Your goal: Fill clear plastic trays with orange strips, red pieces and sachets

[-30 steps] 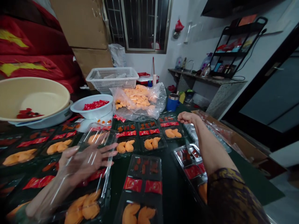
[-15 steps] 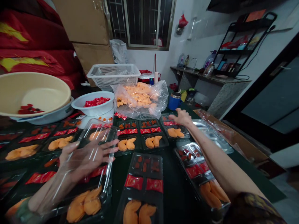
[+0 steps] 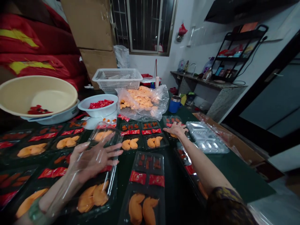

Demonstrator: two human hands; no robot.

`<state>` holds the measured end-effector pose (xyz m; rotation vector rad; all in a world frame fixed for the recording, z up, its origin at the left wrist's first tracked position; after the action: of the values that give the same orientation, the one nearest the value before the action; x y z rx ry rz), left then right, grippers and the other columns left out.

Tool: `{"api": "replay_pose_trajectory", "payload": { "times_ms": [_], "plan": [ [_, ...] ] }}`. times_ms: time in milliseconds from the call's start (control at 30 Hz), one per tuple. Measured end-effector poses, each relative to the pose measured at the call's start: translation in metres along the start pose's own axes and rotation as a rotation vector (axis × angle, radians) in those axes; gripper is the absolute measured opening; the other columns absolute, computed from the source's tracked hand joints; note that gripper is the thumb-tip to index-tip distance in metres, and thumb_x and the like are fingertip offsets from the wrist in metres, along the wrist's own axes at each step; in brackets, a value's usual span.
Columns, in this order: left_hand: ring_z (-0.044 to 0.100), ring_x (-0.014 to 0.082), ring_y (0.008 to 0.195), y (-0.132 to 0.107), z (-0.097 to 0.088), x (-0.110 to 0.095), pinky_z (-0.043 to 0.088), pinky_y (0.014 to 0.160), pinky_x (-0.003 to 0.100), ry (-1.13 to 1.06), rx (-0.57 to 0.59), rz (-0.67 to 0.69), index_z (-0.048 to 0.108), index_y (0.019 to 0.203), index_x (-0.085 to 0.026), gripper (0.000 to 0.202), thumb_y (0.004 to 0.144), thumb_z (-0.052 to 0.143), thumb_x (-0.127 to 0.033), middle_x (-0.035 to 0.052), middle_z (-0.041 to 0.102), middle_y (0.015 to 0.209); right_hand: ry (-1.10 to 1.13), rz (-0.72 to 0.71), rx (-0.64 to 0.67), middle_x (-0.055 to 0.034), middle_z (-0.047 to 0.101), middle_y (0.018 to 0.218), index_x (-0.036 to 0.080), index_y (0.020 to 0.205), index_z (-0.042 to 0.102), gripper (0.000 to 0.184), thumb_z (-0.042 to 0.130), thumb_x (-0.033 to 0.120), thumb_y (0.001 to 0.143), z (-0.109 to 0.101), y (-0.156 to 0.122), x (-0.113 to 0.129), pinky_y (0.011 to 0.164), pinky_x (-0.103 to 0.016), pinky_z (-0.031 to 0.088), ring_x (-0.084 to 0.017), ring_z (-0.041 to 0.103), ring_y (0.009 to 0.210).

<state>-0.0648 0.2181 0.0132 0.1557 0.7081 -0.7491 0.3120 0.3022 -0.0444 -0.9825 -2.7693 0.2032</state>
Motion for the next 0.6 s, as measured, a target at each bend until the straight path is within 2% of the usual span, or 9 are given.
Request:
{"api": "replay_pose_trajectory", "payload": {
  "times_ms": [100,300,500,600],
  "plan": [
    [0.054,0.0368,0.104,-0.002,-0.002,0.001,0.040,0.082,0.053,-0.009,0.002,-0.002,0.026,0.136,-0.023,0.080,0.064,0.055,-0.044,0.0185,0.055,0.116,0.013,0.019,0.030,-0.0174,0.026,0.140,0.023,0.132,0.037,0.097,0.053,0.077,0.054,0.004,0.008,-0.007,0.090,-0.060,0.025,-0.044,0.027,0.123],
    [0.053,0.0385,0.105,-0.005,-0.004,0.001,0.040,0.081,0.053,-0.025,-0.032,-0.003,0.020,0.138,-0.023,0.087,0.063,0.055,-0.051,0.0193,0.054,0.115,0.093,0.147,0.076,-0.0205,0.027,0.140,0.017,0.138,0.028,0.111,0.048,0.083,0.051,0.015,0.027,-0.024,0.093,-0.058,0.023,-0.043,0.027,0.123],
    [0.053,0.0378,0.104,-0.001,0.011,0.008,0.040,0.080,0.052,-0.039,-0.002,0.001,0.022,0.138,-0.022,0.086,0.063,0.055,-0.051,0.0186,0.055,0.113,0.083,0.162,0.056,-0.0188,0.034,0.137,0.016,0.135,0.033,0.114,0.047,0.086,0.045,0.012,0.024,-0.022,0.097,-0.055,0.020,-0.042,0.029,0.123],
    [0.054,0.0374,0.103,-0.001,0.020,0.009,0.040,0.079,0.052,-0.033,0.010,0.006,0.023,0.137,-0.023,0.086,0.063,0.055,-0.050,0.0183,0.055,0.114,0.107,0.164,0.047,-0.0185,0.027,0.140,0.022,0.136,0.031,0.113,0.047,0.086,0.044,0.006,0.019,-0.022,0.095,-0.058,0.022,-0.043,0.027,0.124]
  ]
}}
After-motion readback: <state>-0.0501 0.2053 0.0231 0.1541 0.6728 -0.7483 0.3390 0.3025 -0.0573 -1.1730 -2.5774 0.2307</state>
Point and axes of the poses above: each hand's wrist, its own y-axis towards the middle knuckle, its own z-axis out of the palm, x = y × z, the point moved 2 cm from there along y, towards the middle knuckle
